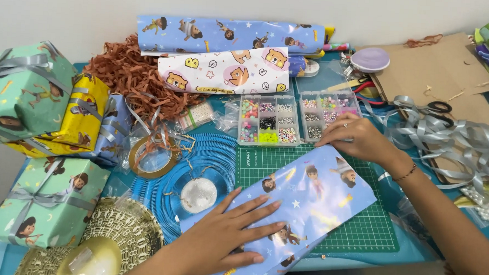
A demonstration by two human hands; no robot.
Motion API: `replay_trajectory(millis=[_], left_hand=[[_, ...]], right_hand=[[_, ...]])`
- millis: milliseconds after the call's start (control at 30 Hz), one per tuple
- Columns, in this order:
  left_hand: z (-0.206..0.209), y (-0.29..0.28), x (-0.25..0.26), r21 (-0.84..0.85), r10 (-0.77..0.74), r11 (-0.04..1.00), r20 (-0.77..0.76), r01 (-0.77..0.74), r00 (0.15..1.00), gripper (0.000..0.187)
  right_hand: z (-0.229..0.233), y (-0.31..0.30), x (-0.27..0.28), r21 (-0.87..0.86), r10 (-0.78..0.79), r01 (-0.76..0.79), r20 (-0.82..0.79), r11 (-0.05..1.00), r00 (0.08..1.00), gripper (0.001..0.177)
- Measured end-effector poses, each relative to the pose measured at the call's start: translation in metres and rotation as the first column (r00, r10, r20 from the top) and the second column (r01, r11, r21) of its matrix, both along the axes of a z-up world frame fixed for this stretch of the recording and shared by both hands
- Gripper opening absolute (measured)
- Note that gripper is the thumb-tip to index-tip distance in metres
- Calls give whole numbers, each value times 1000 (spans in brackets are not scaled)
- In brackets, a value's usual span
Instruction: The person cuts wrapping paper to size and wraps a small cardboard box using tape and scissors.
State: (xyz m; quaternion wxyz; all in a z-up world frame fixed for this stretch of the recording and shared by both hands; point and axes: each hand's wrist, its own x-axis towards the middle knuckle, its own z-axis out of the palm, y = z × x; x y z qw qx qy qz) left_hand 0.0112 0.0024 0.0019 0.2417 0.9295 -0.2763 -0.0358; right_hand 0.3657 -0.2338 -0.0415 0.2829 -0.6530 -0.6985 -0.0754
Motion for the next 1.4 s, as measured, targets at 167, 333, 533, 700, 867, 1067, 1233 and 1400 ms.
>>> replay_trajectory(millis=[167, 333, 533, 700, 867, 1067, 1233, 1400], left_hand=[[3, 1, 5, 1, -20, 1000, -37, 20, 999, 59], [-1, -7, 1, -16, 53, 999, 91, -52, 994, 55], [-6, -9, -1, 54, 51, 997, 86, -56, 995, 57], [-12, -18, -6, 104, 88, 989, 187, -109, 978, 58], [-15, -27, -9, 130, 120, 979, 262, -159, 958, 59], [-20, -31, -9, 214, 107, 959, 326, -183, 939, 60], [-20, -33, -8, 203, 109, 964, 296, -174, 949, 75], [-23, -38, -11, 239, 112, 950, 334, -199, 936, 83]], right_hand=[[47, -35, -48, -255, -264, 304, 178, 918, 948, 30], [13, -103, -144, 298, -183, 93, 289, 950, 940, 16], [-18, -70, -262, 259, -227, 193, 110, 946, 968, 25], [-34, -57, -270, 347, -255, 203, 113, 916, 960, 21], [-46, -47, -274, 411, -343, 285, 73, 866, 936, 19], [-48, -55, -281, 419, -375, 349, -23, 838, 927, 14], [-73, -62, -285, 383, -444, 441, -85, 812, 892, 33], [-73, -53, -282, 388, -464, 455, -77, 801, 883, 31]])
